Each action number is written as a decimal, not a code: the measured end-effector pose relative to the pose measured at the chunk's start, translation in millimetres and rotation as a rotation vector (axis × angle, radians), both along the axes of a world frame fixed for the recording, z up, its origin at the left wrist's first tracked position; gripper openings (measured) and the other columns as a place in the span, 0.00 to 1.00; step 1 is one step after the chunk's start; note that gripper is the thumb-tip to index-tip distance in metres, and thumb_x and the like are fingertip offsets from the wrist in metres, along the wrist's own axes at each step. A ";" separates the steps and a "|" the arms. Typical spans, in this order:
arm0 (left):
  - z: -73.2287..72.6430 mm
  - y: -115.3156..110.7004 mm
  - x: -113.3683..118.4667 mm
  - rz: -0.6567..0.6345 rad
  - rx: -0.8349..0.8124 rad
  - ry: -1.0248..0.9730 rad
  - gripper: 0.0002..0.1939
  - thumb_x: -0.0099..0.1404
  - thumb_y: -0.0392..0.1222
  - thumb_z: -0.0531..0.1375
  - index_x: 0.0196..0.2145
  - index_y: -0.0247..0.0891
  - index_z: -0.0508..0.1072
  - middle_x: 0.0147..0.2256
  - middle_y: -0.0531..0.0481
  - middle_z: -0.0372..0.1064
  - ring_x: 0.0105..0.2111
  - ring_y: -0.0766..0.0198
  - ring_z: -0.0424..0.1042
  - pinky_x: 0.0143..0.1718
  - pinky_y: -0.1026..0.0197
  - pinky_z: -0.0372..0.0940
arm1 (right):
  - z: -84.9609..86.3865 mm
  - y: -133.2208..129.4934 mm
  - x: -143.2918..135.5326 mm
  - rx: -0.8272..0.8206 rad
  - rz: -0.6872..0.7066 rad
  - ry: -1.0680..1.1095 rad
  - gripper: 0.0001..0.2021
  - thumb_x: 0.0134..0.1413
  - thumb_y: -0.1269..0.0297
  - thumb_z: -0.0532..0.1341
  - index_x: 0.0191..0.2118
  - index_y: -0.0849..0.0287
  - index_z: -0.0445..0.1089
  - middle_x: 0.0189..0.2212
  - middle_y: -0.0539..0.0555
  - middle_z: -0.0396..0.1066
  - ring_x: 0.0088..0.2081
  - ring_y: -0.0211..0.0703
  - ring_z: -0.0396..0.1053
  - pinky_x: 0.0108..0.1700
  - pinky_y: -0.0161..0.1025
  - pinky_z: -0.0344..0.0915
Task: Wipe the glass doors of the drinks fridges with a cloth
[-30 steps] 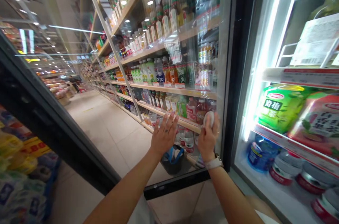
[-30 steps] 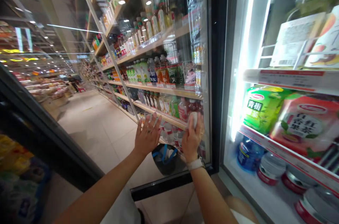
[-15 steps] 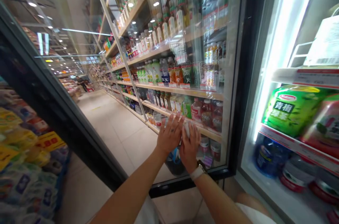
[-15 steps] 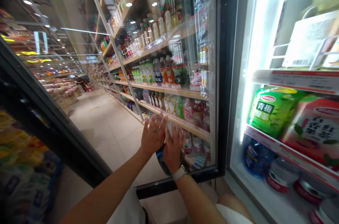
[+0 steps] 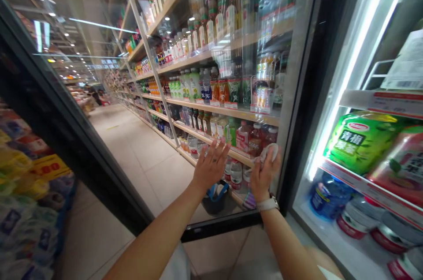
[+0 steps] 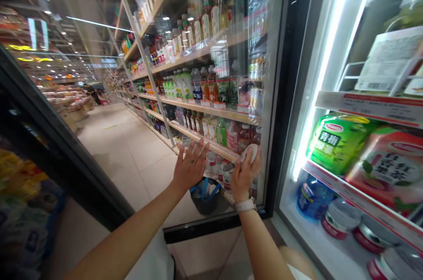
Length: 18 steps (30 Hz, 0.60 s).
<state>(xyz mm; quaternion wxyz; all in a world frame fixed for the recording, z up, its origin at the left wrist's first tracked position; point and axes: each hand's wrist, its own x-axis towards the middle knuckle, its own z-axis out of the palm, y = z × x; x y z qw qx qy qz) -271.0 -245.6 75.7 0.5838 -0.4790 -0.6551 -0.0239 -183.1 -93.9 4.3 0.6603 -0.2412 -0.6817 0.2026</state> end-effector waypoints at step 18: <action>-1.4 -0.5 0.0 0.013 -0.008 -0.003 0.32 0.67 0.41 0.54 0.66 0.36 0.53 0.64 0.44 0.55 0.69 0.57 0.41 0.69 0.48 0.33 | 2.7 -3.5 -4.5 0.101 0.001 -0.069 0.27 0.65 0.67 0.47 0.68 0.55 0.49 0.68 0.65 0.47 0.69 0.57 0.42 0.64 0.72 0.41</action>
